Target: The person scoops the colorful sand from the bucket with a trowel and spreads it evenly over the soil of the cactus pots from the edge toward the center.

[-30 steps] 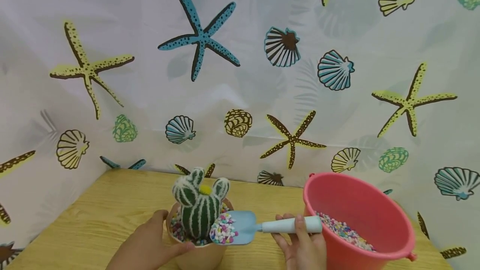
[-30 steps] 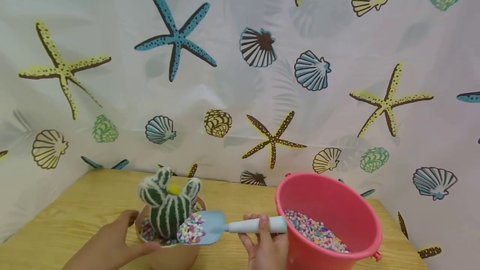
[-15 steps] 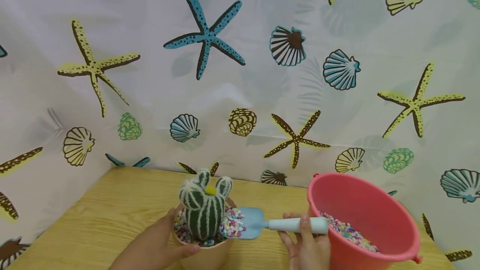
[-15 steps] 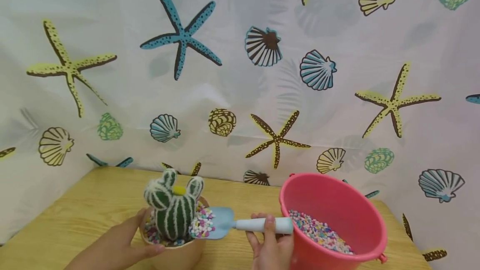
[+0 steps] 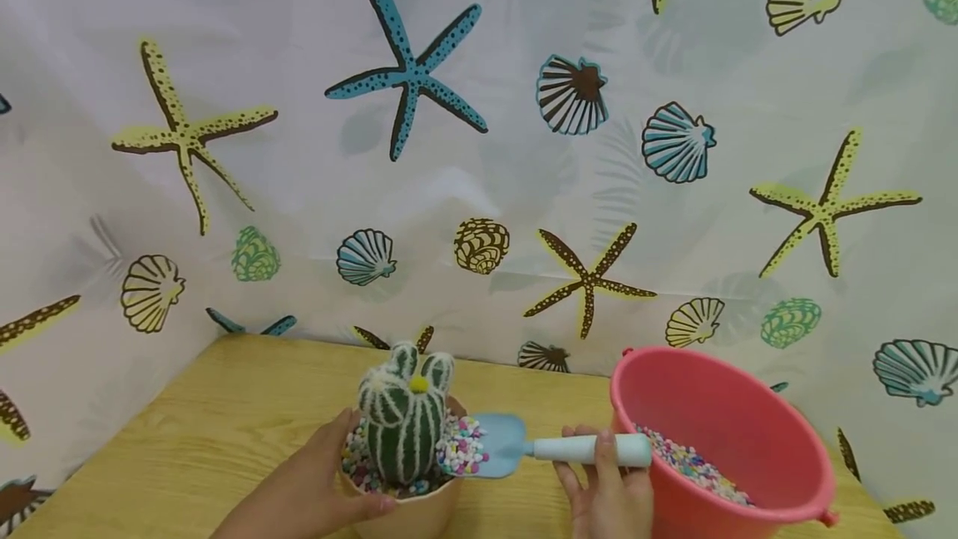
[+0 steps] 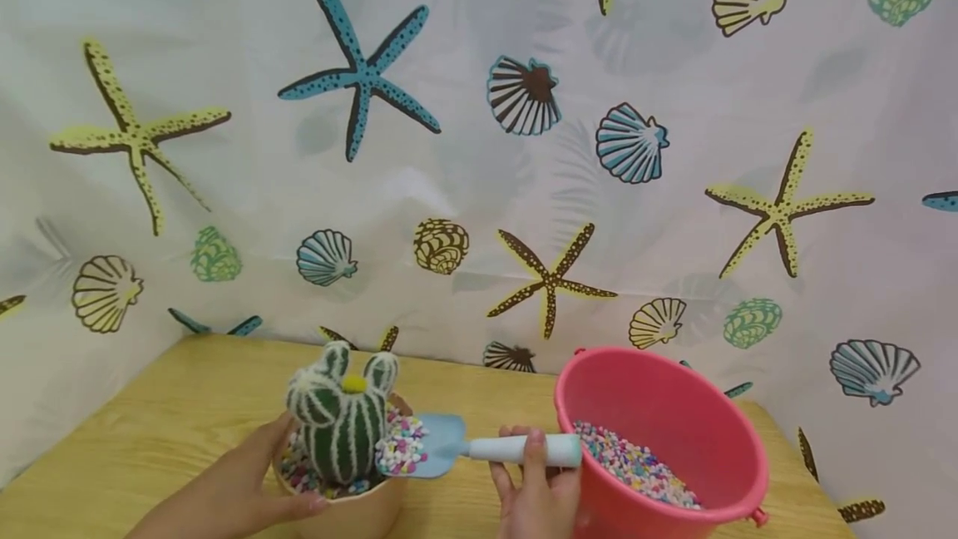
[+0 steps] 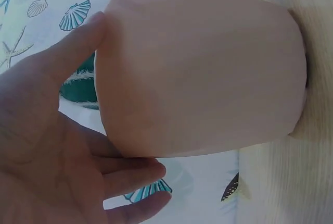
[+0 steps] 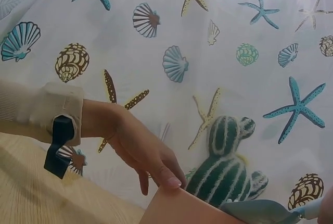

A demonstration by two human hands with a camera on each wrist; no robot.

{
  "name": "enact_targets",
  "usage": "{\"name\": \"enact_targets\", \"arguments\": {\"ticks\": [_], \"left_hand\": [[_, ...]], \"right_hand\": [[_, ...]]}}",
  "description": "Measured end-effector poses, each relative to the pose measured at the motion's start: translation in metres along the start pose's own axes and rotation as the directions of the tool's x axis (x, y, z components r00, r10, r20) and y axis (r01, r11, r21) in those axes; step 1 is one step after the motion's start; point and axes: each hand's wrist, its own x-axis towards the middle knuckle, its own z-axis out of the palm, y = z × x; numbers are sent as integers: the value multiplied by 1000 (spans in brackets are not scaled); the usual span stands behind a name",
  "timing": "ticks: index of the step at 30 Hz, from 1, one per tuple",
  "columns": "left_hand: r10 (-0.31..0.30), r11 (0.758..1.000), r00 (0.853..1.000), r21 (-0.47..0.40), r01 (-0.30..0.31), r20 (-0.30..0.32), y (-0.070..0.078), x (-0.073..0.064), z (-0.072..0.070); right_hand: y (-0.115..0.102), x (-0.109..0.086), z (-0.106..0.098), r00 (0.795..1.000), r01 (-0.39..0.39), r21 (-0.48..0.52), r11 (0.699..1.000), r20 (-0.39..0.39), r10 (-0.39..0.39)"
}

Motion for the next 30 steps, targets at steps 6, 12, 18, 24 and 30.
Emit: {"name": "enact_targets", "arguments": {"ticks": [6,12,18,24,30], "left_hand": [[-109,985,994,133,109,0,11,-6,0],[-240,949,971,214,232,13,21,-10,2],[-196,977,980,90,191,39,18,-13,1],[-159,987,985,20,158,64,13,-13,-1],[-206,975,973,107,196,99,10,-14,-4]], "right_hand": [[-8,-6,12,997,70,-66,995,42,-68],[-24,-3,27,987,126,-220,967,129,-99],[-34,2,41,959,196,-336,921,261,-109],[-41,1,53,909,307,-383,871,390,-148],[-46,-2,64,861,392,-429,814,483,-160]]}}
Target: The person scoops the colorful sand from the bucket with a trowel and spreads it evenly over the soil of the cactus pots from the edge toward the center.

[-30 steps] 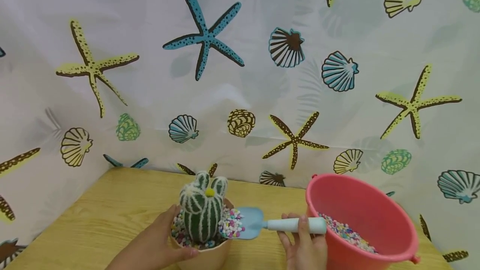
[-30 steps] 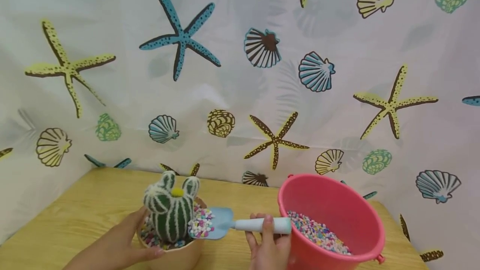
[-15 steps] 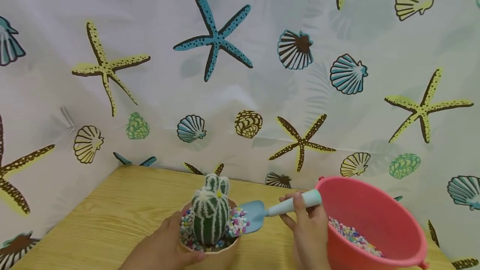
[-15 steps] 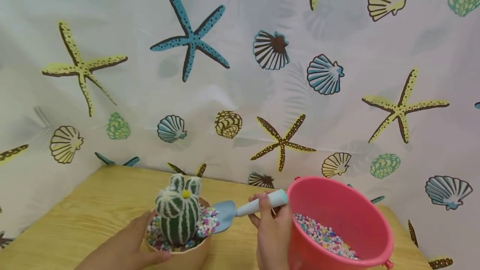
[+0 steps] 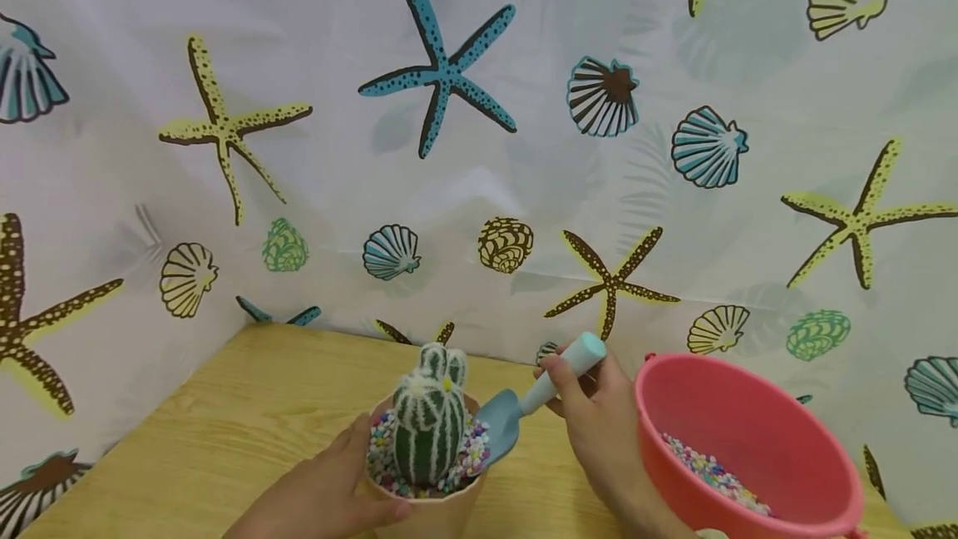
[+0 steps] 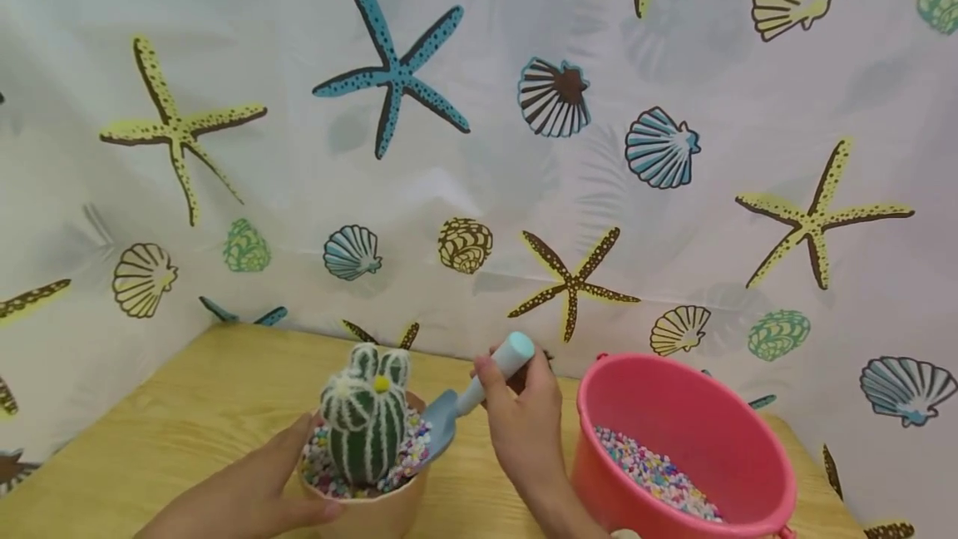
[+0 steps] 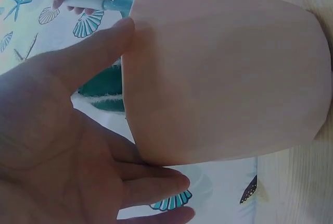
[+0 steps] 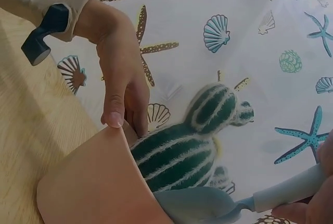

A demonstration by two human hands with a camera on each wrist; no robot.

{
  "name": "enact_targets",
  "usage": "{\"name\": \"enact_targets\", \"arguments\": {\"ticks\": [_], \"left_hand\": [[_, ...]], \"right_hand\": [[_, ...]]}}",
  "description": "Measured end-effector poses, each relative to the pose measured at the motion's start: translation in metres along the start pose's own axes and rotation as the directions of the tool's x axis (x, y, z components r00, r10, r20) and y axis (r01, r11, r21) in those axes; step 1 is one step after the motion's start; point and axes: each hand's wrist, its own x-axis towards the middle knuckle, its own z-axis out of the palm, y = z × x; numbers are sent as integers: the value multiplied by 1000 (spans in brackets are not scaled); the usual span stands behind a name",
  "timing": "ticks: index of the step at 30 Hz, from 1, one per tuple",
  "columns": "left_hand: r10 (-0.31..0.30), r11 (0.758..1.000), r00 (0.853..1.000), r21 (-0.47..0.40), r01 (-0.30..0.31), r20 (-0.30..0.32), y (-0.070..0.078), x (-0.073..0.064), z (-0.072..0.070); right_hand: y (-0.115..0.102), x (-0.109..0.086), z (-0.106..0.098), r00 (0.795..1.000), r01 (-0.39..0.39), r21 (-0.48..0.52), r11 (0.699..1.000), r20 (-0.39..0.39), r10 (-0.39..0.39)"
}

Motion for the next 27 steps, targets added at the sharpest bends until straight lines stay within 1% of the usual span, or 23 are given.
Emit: {"name": "enact_targets", "arguments": {"ticks": [3,5,7,8,9,11,13,15,16,18,19,20,22,25,27], "left_hand": [[-45,997,999,64,45,-2,4,2,1],[-78,993,997,88,78,-3,8,3,3],[-83,992,997,94,82,3,10,2,4],[-76,994,997,82,75,8,10,2,3],[-62,997,998,49,62,4,9,2,3],[-11,1000,1000,-30,11,7,3,2,1],[72,991,997,-112,-72,0,-4,2,-3],[169,968,986,-184,-169,-17,-13,3,-6],[215,956,976,-200,-215,-21,-16,4,-8],[286,934,958,-217,-285,-28,-22,5,-10],[309,925,951,-225,-307,-30,-23,5,-11],[325,918,945,-228,-323,-30,-24,6,-11],[321,921,947,-227,-317,-20,-24,6,-10],[273,942,962,-201,-269,-8,-21,5,-9],[242,954,970,-181,-238,-1,-20,4,-9]], "right_hand": [[-3,1,1,999,24,-23,999,25,-24],[-4,1,1,999,41,-33,999,38,-39],[-6,1,-1,997,62,-51,997,43,-59],[-7,1,-2,997,71,-57,996,43,-69],[-8,2,-3,996,79,-67,995,41,-77],[-13,3,-6,995,95,-81,992,38,-92],[-18,5,-9,993,113,-88,990,31,-110],[-22,5,-11,992,129,-98,987,19,-128],[-22,5,-11,990,140,-101,985,15,-139],[-20,5,-9,988,155,-100,983,10,-155],[-18,5,-8,988,153,-94,984,12,-153],[-16,4,-6,988,152,-96,984,18,-151],[-10,3,-2,987,158,-101,982,30,-156],[-5,2,2,984,175,-115,978,39,-171],[-4,3,4,979,205,-128,970,38,-202]]}}
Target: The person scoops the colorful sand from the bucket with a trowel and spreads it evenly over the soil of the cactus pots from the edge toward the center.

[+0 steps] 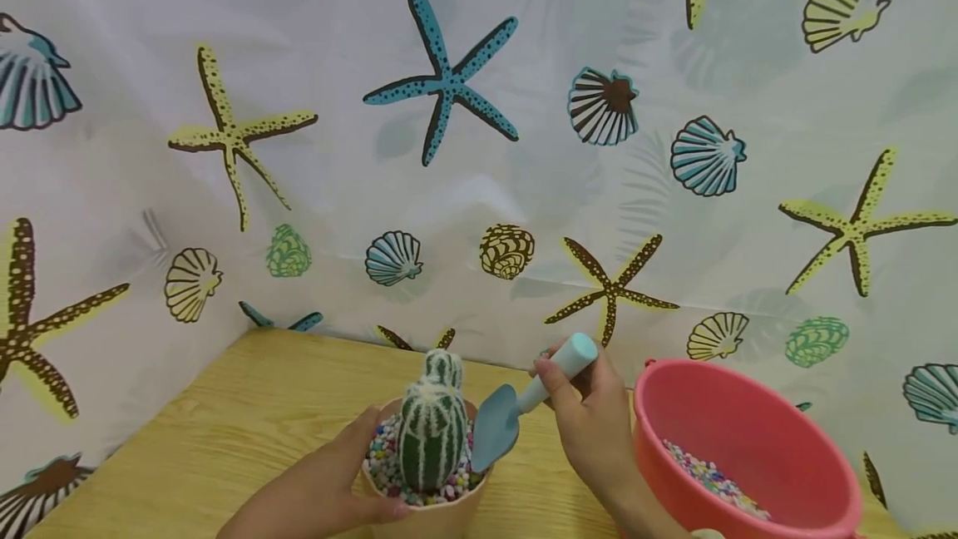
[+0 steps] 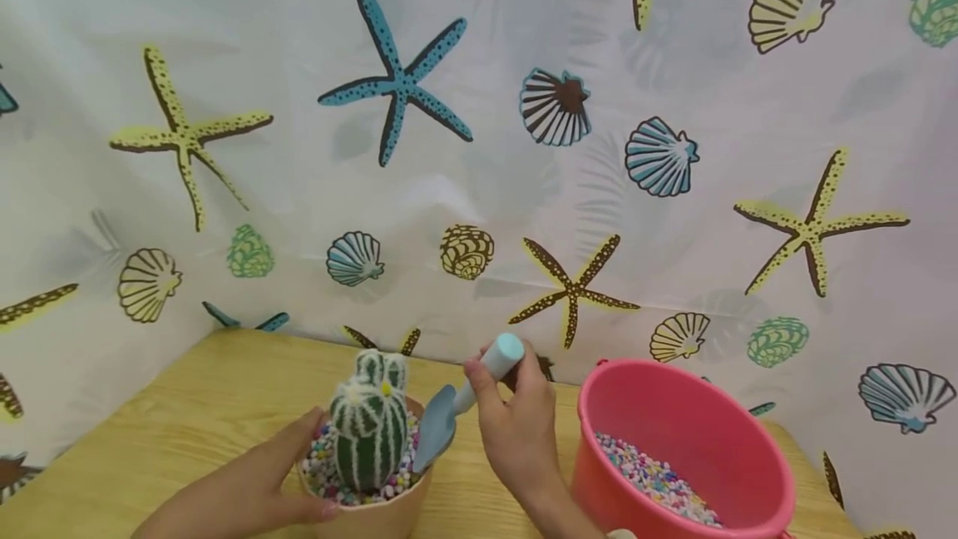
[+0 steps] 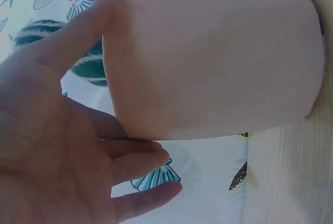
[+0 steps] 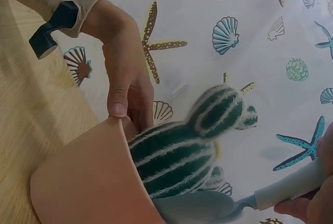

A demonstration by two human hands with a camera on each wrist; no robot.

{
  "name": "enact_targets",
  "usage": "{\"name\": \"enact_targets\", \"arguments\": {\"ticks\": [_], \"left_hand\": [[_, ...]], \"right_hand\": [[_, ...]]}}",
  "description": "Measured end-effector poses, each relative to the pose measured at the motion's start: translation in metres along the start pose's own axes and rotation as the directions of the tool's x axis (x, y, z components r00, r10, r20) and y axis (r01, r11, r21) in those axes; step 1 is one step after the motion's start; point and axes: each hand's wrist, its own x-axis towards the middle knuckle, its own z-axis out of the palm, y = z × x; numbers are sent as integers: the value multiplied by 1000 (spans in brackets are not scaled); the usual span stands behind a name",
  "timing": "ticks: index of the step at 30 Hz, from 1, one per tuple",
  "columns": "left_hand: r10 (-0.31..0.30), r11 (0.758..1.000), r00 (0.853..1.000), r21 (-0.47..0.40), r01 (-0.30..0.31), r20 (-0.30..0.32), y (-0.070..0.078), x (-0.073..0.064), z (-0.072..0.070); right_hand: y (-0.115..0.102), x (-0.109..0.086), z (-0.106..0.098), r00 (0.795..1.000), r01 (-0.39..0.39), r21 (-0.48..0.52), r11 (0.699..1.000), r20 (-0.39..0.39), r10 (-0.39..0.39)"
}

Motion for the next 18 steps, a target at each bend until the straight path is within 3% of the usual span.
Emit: {"name": "enact_targets", "arguments": {"ticks": [5,12,18], "left_hand": [[-1,1000,1000,6,1,2,1,0,-1],[21,1000,999,-8,-21,27,-3,1,1],[36,999,999,21,-36,15,0,-1,2]], "right_hand": [[-1,5,2,999,53,14,998,0,-53],[5,3,6,1000,20,33,999,5,-21],[7,4,6,999,47,43,998,19,-48]]}}
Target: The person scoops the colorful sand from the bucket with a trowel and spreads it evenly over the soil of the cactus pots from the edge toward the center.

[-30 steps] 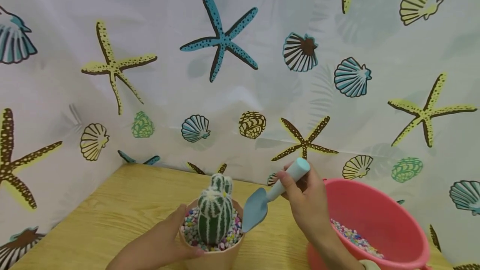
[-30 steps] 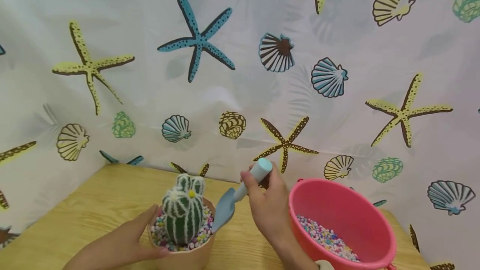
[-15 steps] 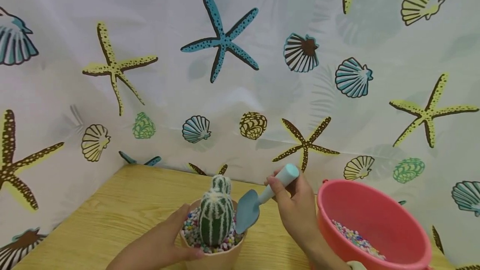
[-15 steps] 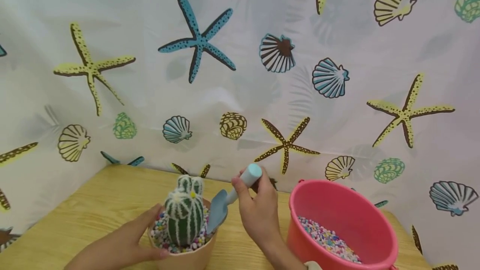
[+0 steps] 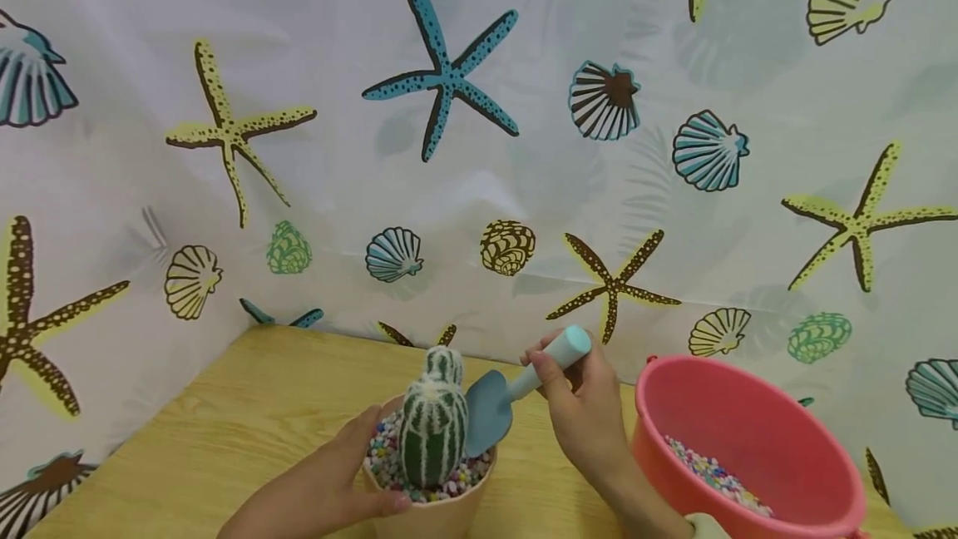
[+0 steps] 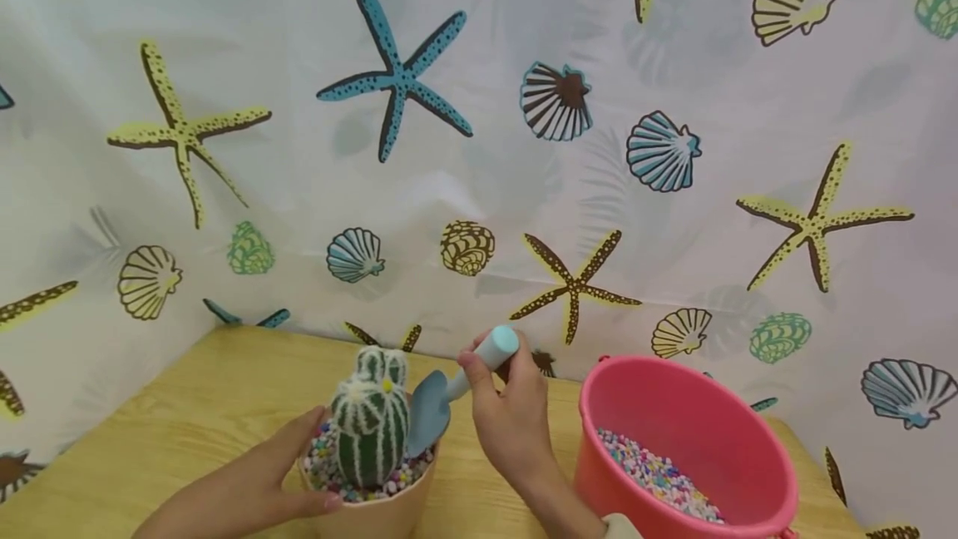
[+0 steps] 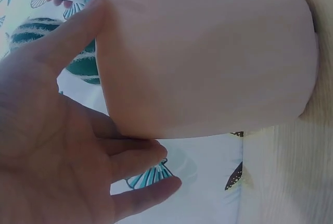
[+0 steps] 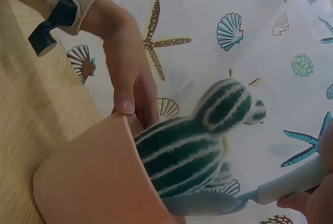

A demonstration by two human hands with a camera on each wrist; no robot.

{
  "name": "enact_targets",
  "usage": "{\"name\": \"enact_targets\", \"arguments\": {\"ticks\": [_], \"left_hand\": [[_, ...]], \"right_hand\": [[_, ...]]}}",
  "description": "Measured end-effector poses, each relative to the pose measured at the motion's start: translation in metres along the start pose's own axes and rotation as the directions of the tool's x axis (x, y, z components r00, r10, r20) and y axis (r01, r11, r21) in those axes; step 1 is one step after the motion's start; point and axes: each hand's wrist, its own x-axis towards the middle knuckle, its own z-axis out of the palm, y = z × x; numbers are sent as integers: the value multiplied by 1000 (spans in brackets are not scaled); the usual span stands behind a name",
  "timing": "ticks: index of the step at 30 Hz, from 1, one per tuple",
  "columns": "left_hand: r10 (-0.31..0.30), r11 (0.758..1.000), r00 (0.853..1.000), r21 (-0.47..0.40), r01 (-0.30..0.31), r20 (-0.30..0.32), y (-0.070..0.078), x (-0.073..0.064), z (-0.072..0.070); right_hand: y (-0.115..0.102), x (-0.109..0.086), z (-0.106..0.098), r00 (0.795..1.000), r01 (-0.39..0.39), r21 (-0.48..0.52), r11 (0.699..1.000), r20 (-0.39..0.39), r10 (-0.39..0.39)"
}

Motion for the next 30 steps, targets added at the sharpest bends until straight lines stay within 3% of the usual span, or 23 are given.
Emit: {"name": "enact_targets", "arguments": {"ticks": [7,10,18,22,30], "left_hand": [[-111,990,993,84,115,-49,9,-1,4],[-121,987,990,100,128,-73,9,-2,3],[-239,959,969,143,246,-61,7,0,-3],[-235,960,969,138,245,-80,10,-1,-3],[-245,944,967,211,254,-68,25,-7,-1]], "right_hand": [[3,0,-7,999,-42,-4,999,0,42],[1,3,-12,999,-42,2,999,-8,42],[-9,4,-33,992,-113,28,993,-50,114],[-14,5,-44,990,-114,37,993,-75,117],[-20,1,-72,984,-124,78,989,-118,133]]}}
